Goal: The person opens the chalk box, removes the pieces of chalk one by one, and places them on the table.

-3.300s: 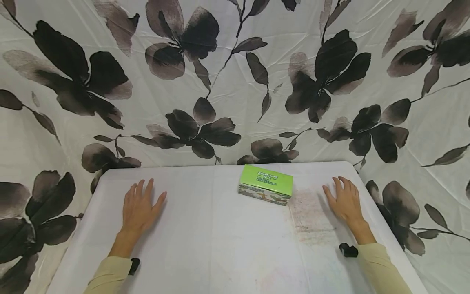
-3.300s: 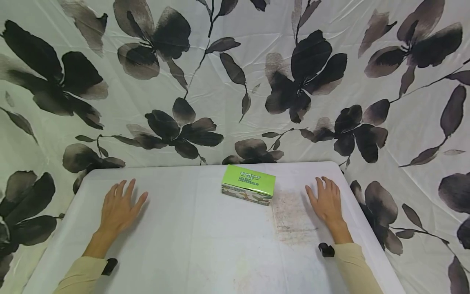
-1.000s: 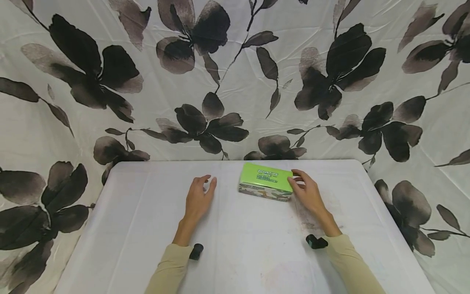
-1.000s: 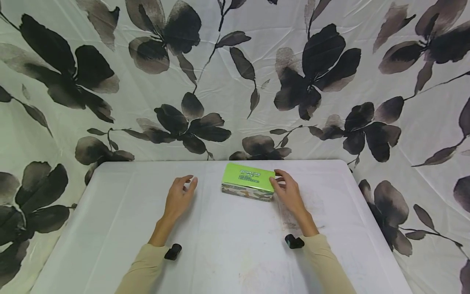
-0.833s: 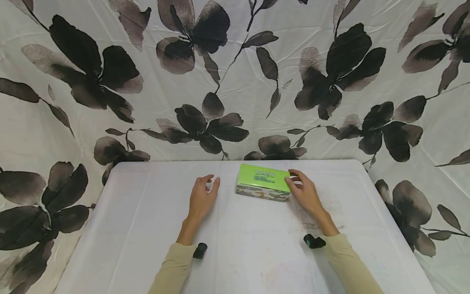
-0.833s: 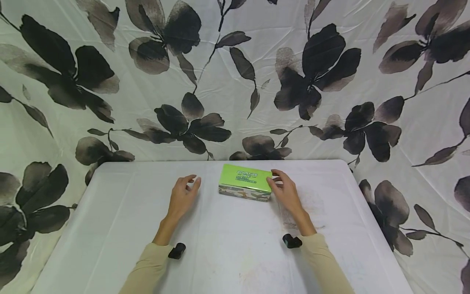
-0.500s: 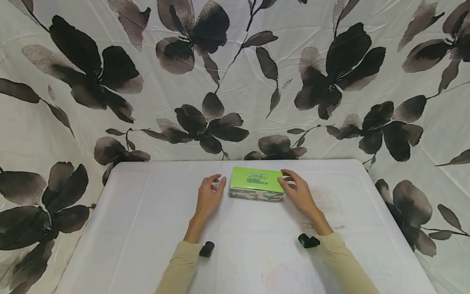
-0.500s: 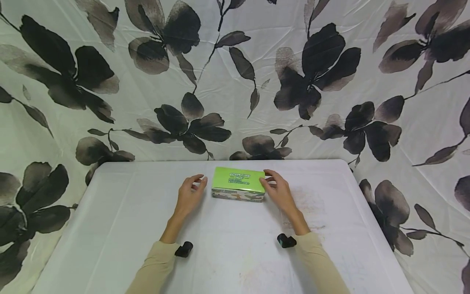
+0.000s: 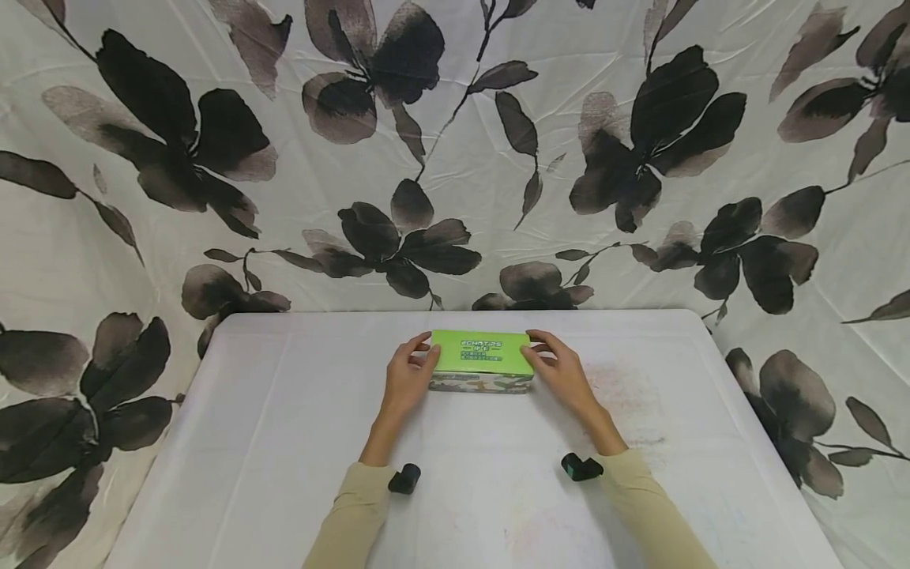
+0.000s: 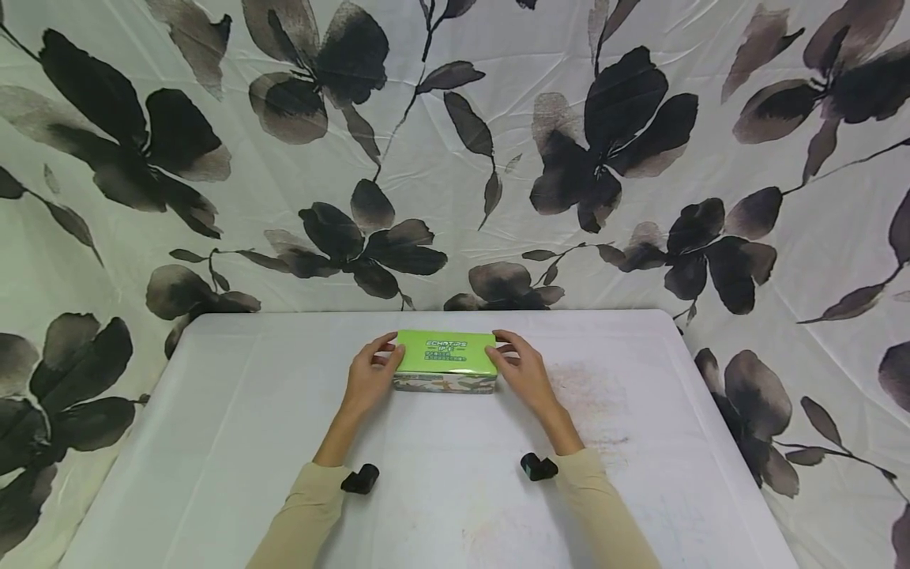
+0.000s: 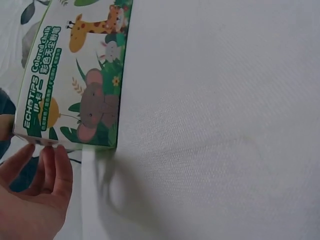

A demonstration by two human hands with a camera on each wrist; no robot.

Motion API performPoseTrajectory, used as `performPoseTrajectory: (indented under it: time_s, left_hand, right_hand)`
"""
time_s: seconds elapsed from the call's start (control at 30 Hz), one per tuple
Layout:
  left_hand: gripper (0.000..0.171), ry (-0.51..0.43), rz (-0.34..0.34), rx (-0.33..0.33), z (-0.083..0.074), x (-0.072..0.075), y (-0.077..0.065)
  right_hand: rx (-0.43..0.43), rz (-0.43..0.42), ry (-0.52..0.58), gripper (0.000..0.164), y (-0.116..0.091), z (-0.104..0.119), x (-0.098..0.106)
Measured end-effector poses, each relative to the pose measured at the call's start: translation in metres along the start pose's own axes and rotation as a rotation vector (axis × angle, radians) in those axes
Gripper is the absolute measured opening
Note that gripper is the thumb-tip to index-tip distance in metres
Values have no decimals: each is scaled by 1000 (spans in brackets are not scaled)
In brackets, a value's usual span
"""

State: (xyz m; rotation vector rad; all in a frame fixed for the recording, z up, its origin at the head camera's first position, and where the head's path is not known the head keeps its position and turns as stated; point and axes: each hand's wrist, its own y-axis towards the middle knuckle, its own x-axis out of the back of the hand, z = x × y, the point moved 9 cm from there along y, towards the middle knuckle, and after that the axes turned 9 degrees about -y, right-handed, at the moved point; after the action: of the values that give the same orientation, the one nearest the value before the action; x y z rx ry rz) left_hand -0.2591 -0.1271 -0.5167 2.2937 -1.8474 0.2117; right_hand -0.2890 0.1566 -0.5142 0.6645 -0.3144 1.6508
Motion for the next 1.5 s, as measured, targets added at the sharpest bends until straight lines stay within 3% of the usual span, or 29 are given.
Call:
performPoseTrajectory:
  time_s: [0.3, 0.63, 0.87, 1.17, 1.5]
  left_hand:
    - [41, -130, 30, 88, 12, 7, -4]
    - [43, -168, 48, 103, 13, 13, -13]
    - [44, -174, 57, 131, 18, 19, -23]
    - [46, -170, 51, 132, 20, 21, -36]
    - [44, -166, 47, 146, 21, 29, -51]
  right_hand:
    - [-24, 18, 43, 50, -1, 1, -5]
    - [-63, 34, 104, 48, -7, 0, -8]
    - [-69, 38, 141, 47, -13, 6, -13]
    - [-56, 56, 151, 44, -29, 42, -1]
    - [-65, 56, 142, 42, -36, 44, -8]
